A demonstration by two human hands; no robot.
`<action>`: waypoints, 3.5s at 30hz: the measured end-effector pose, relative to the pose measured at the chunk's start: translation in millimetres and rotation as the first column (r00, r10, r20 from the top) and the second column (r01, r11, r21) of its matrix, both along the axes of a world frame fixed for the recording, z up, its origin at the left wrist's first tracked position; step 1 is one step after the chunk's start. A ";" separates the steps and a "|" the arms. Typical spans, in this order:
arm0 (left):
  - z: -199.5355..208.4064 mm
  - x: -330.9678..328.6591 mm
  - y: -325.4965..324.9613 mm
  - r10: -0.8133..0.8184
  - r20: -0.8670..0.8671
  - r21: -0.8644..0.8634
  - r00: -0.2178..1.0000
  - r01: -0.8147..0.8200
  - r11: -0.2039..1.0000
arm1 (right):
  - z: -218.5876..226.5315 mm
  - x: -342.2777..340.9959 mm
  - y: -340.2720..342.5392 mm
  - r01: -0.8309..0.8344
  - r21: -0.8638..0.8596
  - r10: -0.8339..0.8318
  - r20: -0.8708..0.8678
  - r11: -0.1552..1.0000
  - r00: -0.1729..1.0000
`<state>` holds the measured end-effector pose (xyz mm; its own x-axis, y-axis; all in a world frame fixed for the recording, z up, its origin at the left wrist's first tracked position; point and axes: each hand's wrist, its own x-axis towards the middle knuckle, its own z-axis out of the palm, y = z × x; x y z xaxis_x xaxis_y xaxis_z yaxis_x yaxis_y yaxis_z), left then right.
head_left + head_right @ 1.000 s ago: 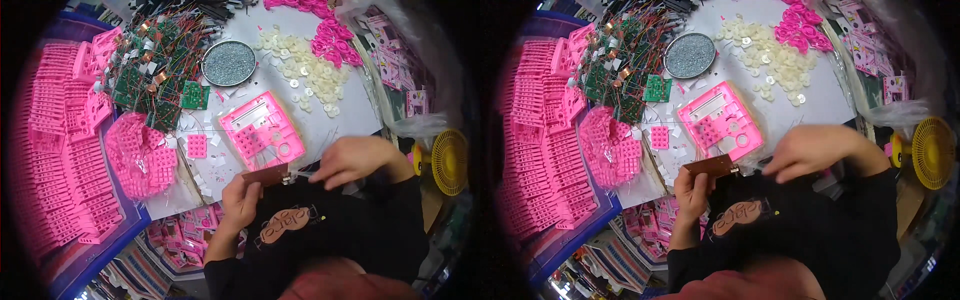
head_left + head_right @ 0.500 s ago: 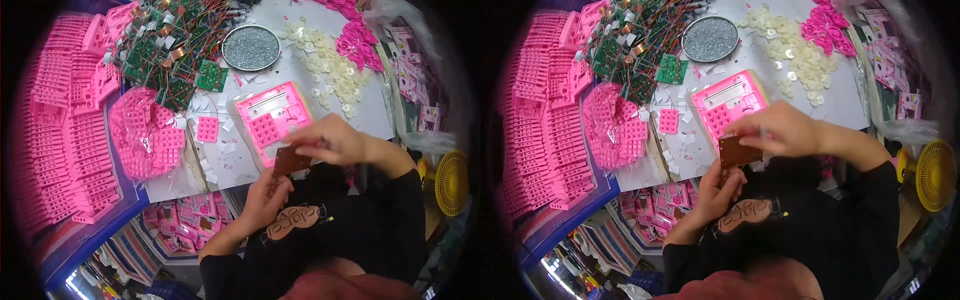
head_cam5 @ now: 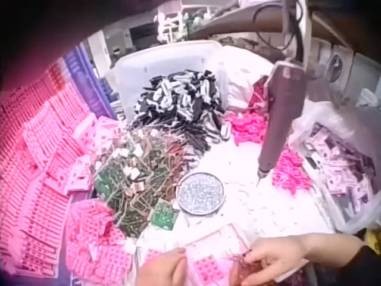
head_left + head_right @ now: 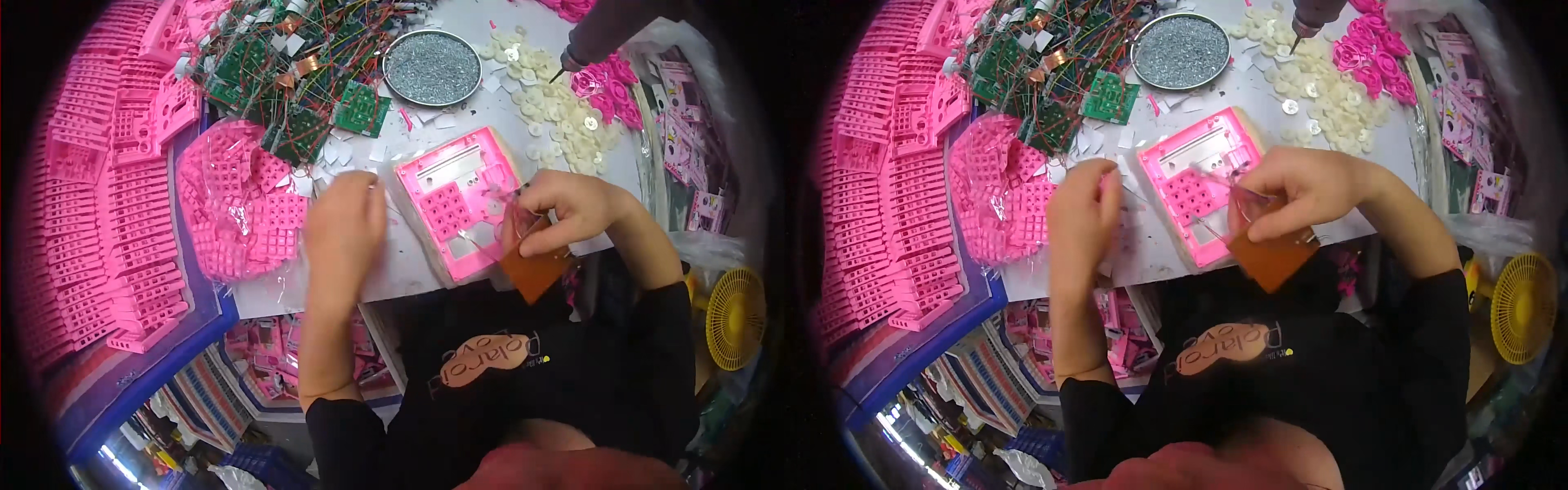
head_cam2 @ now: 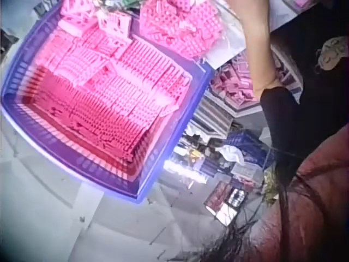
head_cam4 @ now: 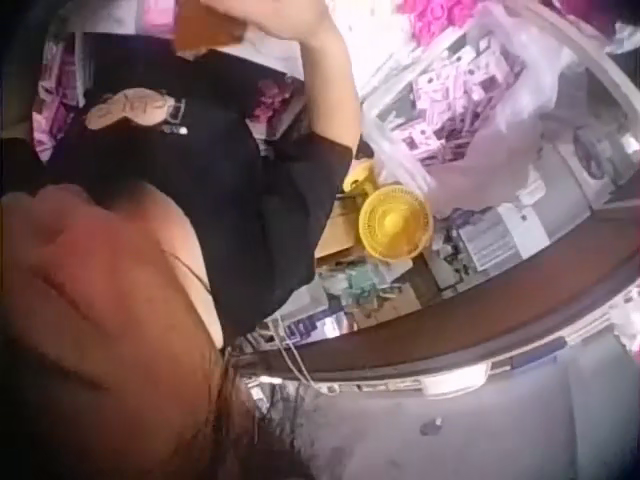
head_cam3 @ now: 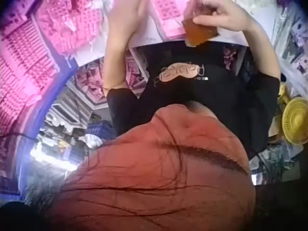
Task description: Assemble small toy electronics components into a pink plastic frame.
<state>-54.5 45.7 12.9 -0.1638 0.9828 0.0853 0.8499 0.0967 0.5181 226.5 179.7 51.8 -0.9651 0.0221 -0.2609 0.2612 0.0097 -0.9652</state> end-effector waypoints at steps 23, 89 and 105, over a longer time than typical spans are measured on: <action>1.2 59.8 -116.1 0.195 0.899 -0.312 0.393 0.261 0.914 | -61.8 -70.3 -7.9 0.243 0.723 -0.191 -0.154 0.646 0.969; -41.7 86.2 -31.2 -0.110 0.089 0.200 0.990 0.090 0.976 | -29.2 15.3 102.9 0.749 0.037 -0.485 -0.741 0.662 0.465; -50.1 86.3 -34.7 -0.043 0.166 0.263 0.985 -0.002 0.965 | -31.3 -65.9 -42.6 0.584 -0.230 -0.569 -0.651 0.778 0.502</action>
